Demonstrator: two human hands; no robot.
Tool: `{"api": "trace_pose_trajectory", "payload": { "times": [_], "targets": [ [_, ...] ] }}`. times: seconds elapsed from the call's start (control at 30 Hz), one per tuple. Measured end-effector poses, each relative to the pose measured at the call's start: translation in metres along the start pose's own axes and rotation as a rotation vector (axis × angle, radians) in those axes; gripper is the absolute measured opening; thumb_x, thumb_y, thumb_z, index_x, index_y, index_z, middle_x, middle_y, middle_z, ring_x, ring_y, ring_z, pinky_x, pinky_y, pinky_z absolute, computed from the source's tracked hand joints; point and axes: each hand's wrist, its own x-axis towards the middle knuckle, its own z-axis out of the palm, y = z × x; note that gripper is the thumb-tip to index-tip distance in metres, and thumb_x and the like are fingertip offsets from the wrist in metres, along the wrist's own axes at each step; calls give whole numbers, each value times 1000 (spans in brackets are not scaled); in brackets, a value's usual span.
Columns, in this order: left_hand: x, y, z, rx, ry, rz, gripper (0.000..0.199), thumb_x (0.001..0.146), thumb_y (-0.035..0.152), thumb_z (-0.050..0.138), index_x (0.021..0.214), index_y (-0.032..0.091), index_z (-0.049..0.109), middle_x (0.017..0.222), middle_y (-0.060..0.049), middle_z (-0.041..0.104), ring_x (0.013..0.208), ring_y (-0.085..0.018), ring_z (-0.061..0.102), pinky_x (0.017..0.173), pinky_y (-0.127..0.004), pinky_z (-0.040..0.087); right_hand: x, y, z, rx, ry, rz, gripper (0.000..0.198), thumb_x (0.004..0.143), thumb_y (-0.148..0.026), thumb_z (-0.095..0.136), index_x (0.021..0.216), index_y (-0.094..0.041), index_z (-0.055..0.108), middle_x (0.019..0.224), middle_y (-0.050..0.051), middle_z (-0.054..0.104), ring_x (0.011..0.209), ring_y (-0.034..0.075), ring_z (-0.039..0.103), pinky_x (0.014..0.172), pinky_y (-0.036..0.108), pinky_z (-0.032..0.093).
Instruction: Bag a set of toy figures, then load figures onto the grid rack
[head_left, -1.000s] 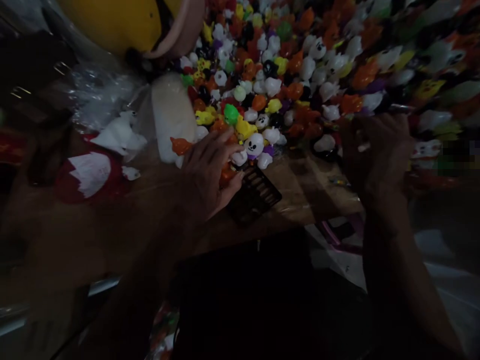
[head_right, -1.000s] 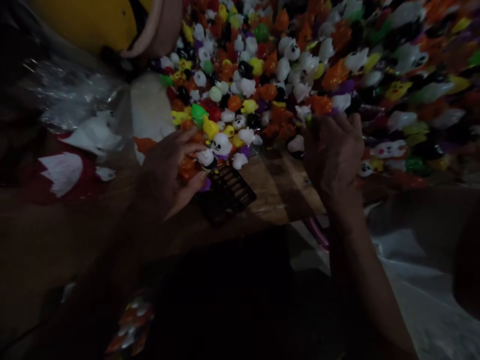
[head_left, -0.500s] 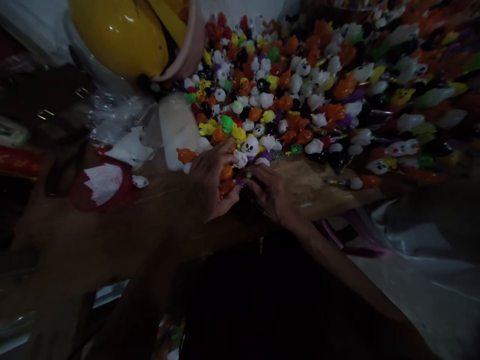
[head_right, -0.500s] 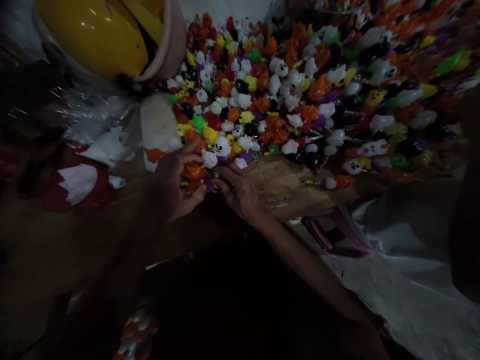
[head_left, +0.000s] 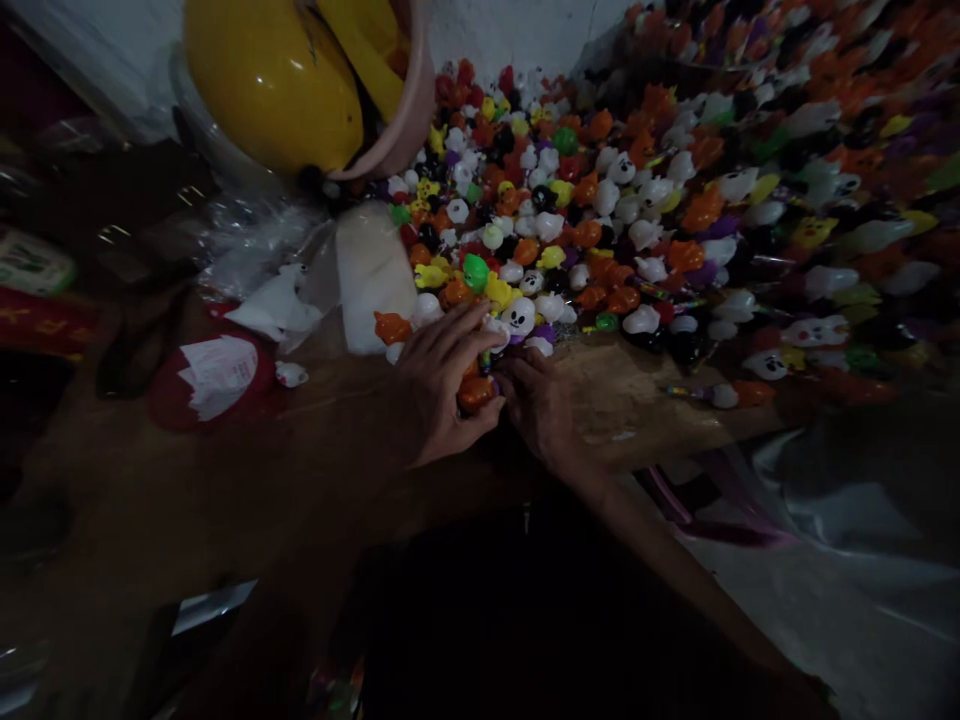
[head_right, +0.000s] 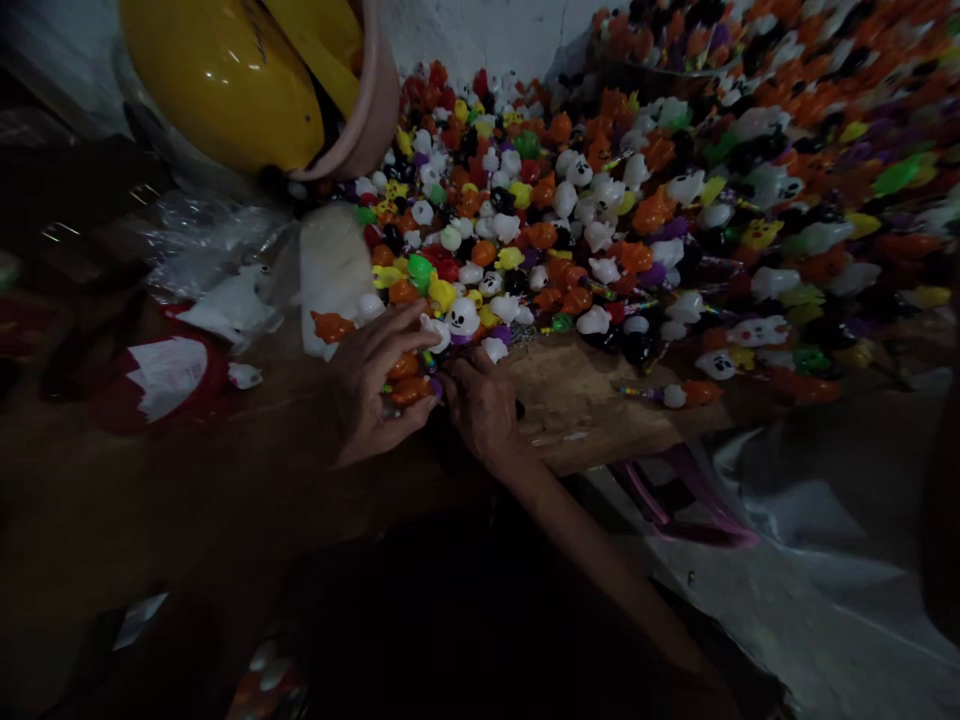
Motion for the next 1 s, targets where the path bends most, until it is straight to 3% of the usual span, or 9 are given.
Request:
{"api": "trace_pose_trajectory", "payload": {
  "times": [0.13, 0.3, 0.43, 0.53, 0.67, 0.83, 0.93, 1.0],
  "targets": [
    [0, 0, -1, 3, -33, 8, 42, 85, 33, 66, 125, 19, 62, 155, -15, 49, 143, -33, 49, 119, -51, 43, -8, -1, 2, -12, 9, 60, 19, 100, -24, 53, 97, -19, 71, 99, 10, 66, 90, 21, 64, 79, 33, 54],
    [-5, -6, 7, 40, 31, 62, 40, 87, 29, 69, 124, 22, 58, 153, -16, 51, 140, -36, 52, 115, -54, 47, -21, -5, 0, -30, 7, 118, 20, 99, -25, 56, 110, -16, 70, 106, 13, 68, 95, 22, 67, 84, 34, 56],
    [-7, -11, 14, 11, 63, 68, 36, 87, 27, 68, 120, 24, 56, 153, -15, 51, 140, -36, 52, 114, -54, 48, -21, -9, -2, 86, 49, 201, 18, 96, -26, 63, 111, -19, 70, 106, 9, 72, 95, 20, 69, 85, 32, 57],
    [-7, -9, 16, 3, 77, 73, 32, 88, 28, 67, 118, 23, 56, 152, -16, 52, 138, -37, 54, 112, -56, 49, -21, -9, -1, 119, 68, 165, 17, 93, -18, 62, 108, -20, 69, 107, 8, 71, 99, 19, 69, 89, 33, 57],
    [-4, -4, 16, 22, 66, 71, 29, 89, 27, 64, 116, 21, 56, 151, -18, 53, 136, -40, 54, 110, -61, 49, -25, -3, 3, -52, -33, 69, 15, 91, -11, 56, 96, -17, 68, 99, 10, 69, 92, 20, 66, 81, 32, 57],
    [-3, -1, 15, 80, 4, 53, 20, 89, 28, 65, 108, 23, 61, 157, -13, 47, 141, -42, 49, 112, -61, 46, -30, -6, -7, -129, -81, -21, 18, 97, -17, 53, 108, -17, 67, 116, 14, 67, 108, 24, 65, 91, 37, 57],
    [-3, -1, 14, 100, -31, 45, 29, 90, 30, 63, 119, 25, 62, 159, -12, 45, 142, -41, 49, 112, -61, 45, -28, -10, -17, -103, -105, -40, 21, 100, -17, 47, 109, -19, 66, 122, 14, 66, 112, 23, 64, 95, 37, 55],
    [-2, 0, 14, 125, -53, 40, 34, 91, 30, 60, 125, 26, 62, 160, -12, 43, 142, -43, 47, 111, -64, 44, -24, -11, -20, -136, -173, -56, 17, 97, -16, 49, 104, -20, 64, 116, 12, 66, 104, 22, 65, 88, 34, 56]
  ]
}}
